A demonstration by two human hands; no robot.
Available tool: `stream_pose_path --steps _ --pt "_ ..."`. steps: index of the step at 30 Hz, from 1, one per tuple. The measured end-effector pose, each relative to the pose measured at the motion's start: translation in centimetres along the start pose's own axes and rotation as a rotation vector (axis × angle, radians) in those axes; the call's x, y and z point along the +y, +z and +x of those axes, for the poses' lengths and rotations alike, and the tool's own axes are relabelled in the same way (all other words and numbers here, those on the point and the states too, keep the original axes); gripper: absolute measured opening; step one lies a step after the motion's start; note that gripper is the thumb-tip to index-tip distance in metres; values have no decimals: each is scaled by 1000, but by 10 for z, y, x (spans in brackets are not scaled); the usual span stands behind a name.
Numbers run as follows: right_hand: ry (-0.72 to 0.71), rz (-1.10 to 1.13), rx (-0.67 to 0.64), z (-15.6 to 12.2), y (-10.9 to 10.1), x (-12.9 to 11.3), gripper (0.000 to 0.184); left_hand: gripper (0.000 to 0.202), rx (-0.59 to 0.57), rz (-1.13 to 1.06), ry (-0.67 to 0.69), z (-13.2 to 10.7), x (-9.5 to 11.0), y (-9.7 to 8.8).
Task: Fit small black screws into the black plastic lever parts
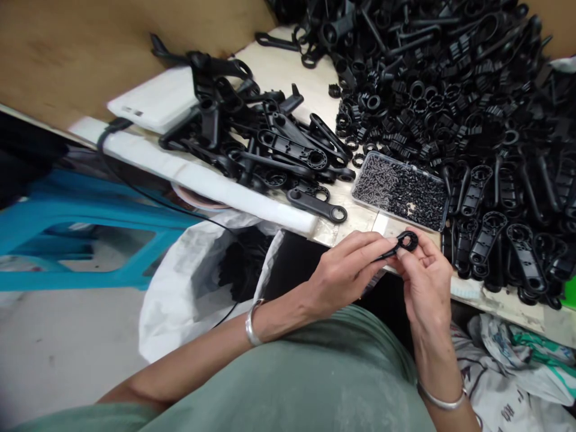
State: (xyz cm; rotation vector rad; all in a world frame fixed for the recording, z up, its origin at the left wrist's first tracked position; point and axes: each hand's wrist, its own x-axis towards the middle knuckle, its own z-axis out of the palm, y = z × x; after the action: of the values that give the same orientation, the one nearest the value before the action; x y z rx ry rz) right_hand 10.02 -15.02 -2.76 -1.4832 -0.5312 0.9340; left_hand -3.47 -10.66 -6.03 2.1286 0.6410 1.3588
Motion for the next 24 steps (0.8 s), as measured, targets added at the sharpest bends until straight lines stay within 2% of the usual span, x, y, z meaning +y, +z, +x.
stream_pose_path --steps 5,9,12,14,18,20,24 --pt "26 -5 40 2 5 2 43 31 37 -31 -15 -3 2 -1" --pt "111 65 -22 1 10 -1 51 31 46 21 -32 -1 2 -3" --pt "85 66 -39 0 12 -3 53 29 44 58 -14 1 2 -2" --pt "46 -13 -57 0 8 -6 55 28 17 44 3 2 2 0" --pt "-40 -248 -146 3 -22 -25 58 34 -75 -53 61 2 3 -1" --pt "-144 -358 -110 6 -48 -43 59 41 -97 -74 85 3 2 -4" --pt "-530 -683 184 18 -99 -85 50 37 -28 2 84 5 -6 -10"
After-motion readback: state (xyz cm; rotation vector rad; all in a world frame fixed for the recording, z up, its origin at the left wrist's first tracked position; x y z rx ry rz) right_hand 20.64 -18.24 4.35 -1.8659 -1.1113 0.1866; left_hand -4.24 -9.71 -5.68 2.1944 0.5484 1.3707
